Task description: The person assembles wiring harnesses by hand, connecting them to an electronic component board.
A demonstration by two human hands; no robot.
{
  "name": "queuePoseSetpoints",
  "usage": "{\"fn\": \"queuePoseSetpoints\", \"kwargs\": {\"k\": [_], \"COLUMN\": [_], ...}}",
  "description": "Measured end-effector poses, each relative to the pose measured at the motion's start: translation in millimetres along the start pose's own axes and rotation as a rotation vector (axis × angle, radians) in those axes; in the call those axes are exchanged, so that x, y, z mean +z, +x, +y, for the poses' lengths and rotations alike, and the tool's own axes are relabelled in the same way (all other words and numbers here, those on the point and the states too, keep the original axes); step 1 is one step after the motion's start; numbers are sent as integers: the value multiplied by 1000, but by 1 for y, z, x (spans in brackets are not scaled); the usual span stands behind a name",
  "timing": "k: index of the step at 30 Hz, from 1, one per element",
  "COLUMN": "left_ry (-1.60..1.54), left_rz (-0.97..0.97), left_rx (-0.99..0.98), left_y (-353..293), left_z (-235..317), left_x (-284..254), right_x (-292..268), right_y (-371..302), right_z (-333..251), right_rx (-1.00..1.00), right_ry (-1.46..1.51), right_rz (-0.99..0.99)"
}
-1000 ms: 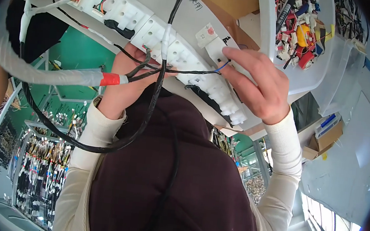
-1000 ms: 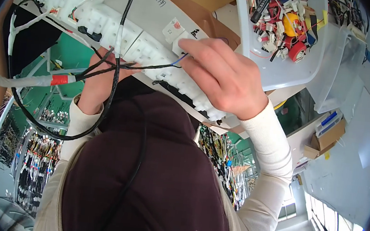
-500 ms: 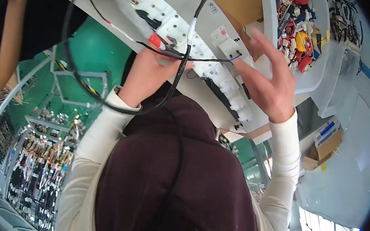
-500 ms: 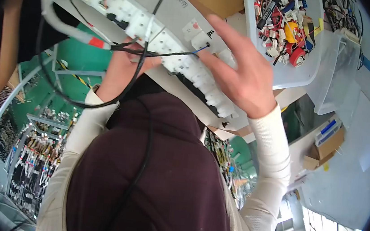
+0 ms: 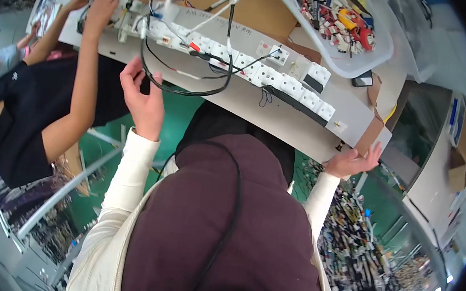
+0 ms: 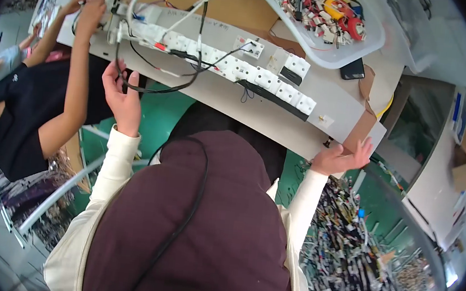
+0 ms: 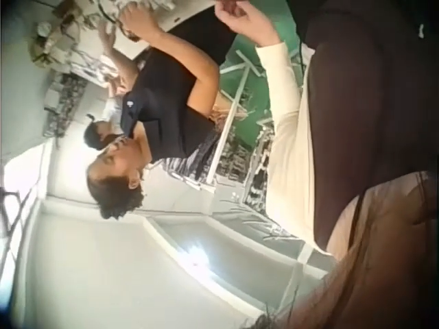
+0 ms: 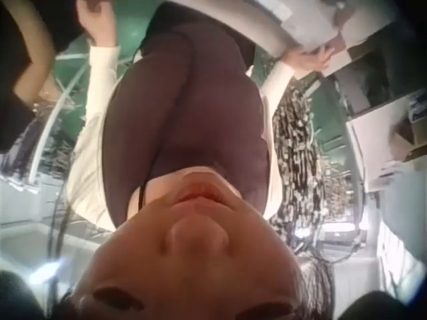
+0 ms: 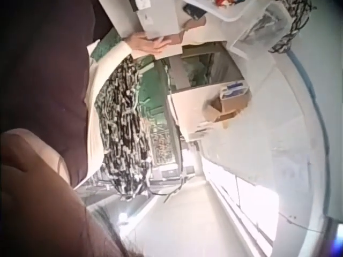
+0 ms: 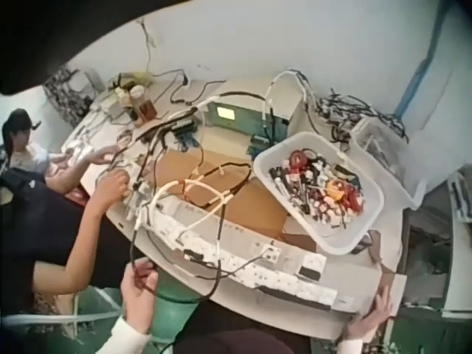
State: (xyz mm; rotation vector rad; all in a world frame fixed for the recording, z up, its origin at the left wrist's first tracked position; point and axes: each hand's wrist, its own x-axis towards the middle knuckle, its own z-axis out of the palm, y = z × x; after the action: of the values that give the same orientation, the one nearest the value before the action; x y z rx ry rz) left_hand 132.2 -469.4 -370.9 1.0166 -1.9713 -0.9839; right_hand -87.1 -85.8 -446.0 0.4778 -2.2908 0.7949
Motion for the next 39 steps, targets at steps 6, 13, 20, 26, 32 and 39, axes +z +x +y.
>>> {"fn": "queuePoseSetpoints", "kwargs": {"k": [6, 13, 20, 26, 32, 39], "left_ry": [210, -648, 244, 306, -392, 653], "left_rz": [-99, -336, -1383, -1226, -1850, -413], "left_rx": [376, 159, 183, 502, 756, 478], "left_y": [55, 108, 59, 7, 44, 113], "left_z": [-6, 33, 32, 44, 94, -14], "left_x": [54, -72, -198, -151, -194, -9], "right_x": [50, 4, -79, 70, 140, 20], "right_y": [44, 111, 65, 72, 94, 160], "right_z": [-223, -302, -251, -237, -290, -322], "right_rx": [-354, 23, -12, 417, 19, 197], "right_ry": [267, 740, 585, 507, -421, 1312], "right_rz": [-442, -435, -1407, -500, -942, -961]}}
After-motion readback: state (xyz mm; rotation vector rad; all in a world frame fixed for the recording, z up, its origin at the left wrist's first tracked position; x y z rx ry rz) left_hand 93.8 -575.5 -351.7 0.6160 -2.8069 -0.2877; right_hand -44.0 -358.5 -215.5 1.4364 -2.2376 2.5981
